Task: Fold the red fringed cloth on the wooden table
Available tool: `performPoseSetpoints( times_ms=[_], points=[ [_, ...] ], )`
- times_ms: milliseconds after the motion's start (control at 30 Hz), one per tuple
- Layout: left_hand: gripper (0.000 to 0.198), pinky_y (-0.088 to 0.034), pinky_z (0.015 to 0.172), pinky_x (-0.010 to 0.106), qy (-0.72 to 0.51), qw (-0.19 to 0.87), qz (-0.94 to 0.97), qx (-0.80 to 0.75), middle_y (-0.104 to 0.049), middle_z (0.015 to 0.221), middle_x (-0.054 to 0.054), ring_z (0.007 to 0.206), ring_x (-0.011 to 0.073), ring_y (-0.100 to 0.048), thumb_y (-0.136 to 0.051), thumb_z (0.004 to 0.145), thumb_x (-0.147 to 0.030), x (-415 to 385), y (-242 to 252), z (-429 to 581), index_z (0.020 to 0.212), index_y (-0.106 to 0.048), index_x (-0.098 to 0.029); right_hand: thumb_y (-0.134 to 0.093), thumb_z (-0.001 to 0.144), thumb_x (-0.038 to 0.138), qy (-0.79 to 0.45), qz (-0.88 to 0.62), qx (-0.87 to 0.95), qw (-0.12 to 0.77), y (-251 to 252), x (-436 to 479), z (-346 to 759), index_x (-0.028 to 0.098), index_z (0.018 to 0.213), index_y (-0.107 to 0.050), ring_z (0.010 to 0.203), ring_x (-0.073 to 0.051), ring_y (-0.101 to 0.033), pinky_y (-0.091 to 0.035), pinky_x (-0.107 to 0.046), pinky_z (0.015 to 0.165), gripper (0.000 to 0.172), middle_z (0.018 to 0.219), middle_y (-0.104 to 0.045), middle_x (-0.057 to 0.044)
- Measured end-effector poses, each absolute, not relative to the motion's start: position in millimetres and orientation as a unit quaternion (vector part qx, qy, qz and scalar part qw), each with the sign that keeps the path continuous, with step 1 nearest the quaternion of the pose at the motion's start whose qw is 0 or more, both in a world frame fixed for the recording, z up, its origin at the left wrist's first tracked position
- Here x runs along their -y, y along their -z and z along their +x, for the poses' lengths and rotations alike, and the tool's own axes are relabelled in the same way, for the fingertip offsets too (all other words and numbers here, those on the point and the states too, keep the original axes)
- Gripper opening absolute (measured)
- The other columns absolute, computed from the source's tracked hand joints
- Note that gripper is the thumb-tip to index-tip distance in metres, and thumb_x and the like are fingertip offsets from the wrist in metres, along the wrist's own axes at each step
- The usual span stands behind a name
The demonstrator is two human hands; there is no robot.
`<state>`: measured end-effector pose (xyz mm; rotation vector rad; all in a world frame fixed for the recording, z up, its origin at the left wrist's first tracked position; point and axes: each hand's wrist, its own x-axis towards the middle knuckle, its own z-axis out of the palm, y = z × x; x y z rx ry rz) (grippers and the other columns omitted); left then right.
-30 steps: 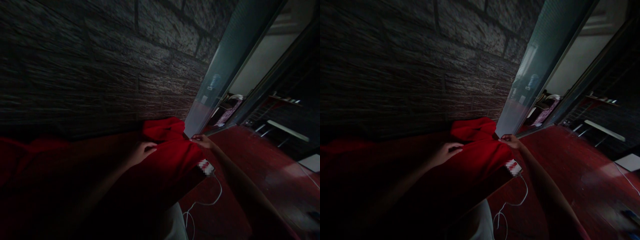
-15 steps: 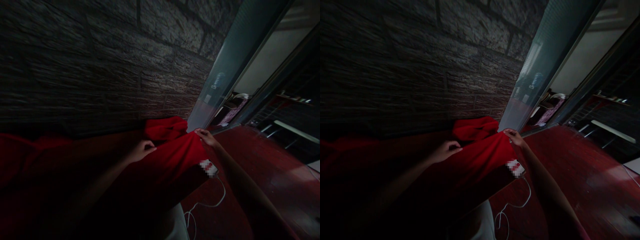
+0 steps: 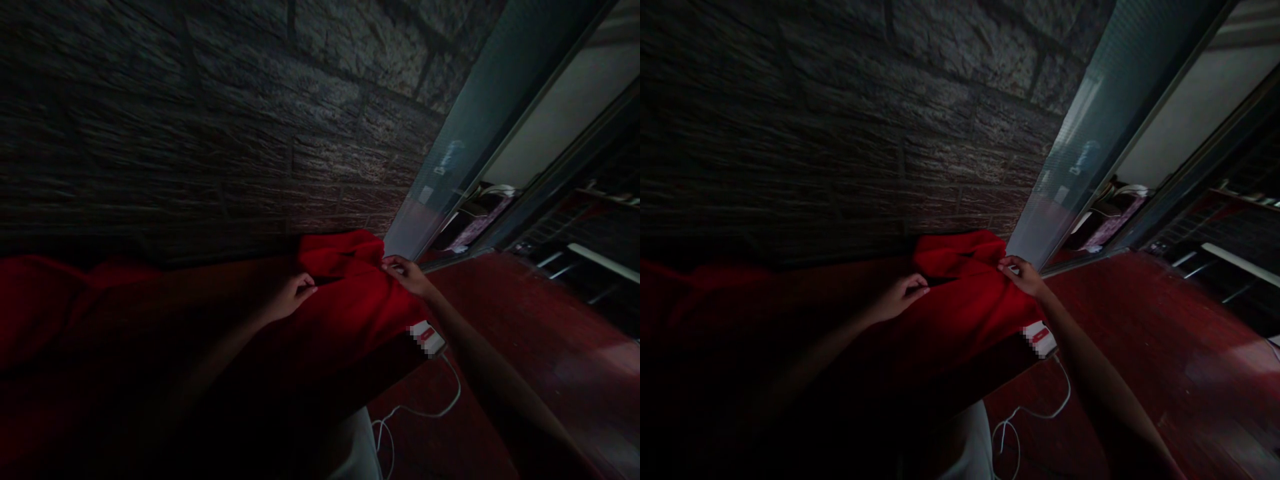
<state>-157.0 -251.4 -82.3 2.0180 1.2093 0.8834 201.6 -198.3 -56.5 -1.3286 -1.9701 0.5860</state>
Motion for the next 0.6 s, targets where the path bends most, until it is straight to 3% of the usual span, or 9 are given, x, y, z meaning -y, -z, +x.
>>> performPoseSetpoints(
  times_ms=[100,267,433,600],
  points=[
    [0.034,-0.050,0.085,0.034,-0.263,0.319,0.785,-0.462,-0.074,0.100,0.006,0.090,0.0236,-0.069,-0.054,0.086,-0.050,258.8,68.4,-178.7,0.098,-0.069,-0.022,-0.060,0.089,0.051,-0.183,-0.434,0.820,0.327,28.9,221.6,156.3,0.019,0.104,-0.069,0.095,-0.021,-0.066,-0.050,-0.034,0.090,0.036,0.103,-0.071,-0.008],
    [0.035,-0.050,0.080,0.030,-0.132,0.383,0.790,-0.460,-0.075,0.102,0.003,0.090,0.0229,-0.069,-0.057,0.084,-0.053,286.3,54.7,-252.4,0.099,-0.072,-0.025,-0.063,0.089,0.042,-0.245,-0.315,0.883,0.246,4.5,244.7,57.8,0.023,0.107,-0.071,0.099,-0.021,-0.067,-0.051,-0.034,0.090,0.027,0.107,-0.072,-0.004],
    [0.040,-0.050,0.082,0.031,-0.197,0.352,0.744,-0.533,-0.074,0.105,0.004,0.094,0.0233,-0.069,-0.060,0.083,-0.054,323.9,68.9,-306.3,0.106,-0.070,-0.023,-0.069,0.084,0.040,-0.327,-0.256,0.901,0.123,31.6,237.2,-30.9,0.025,0.110,-0.071,0.095,-0.020,-0.069,-0.053,-0.031,0.083,0.031,0.107,-0.073,-0.002],
    [0.038,-0.050,0.083,0.032,-0.253,0.313,0.733,-0.548,-0.073,0.104,0.005,0.094,0.0214,-0.068,-0.056,0.088,-0.050,335.0,88.8,-314.6,0.110,-0.067,-0.022,-0.066,0.086,0.047,-0.296,-0.253,0.908,0.153,60.4,245.1,-53.7,0.025,0.109,-0.072,0.095,-0.020,-0.068,-0.051,-0.030,0.085,0.032,0.105,-0.073,-0.002]
  ],
)
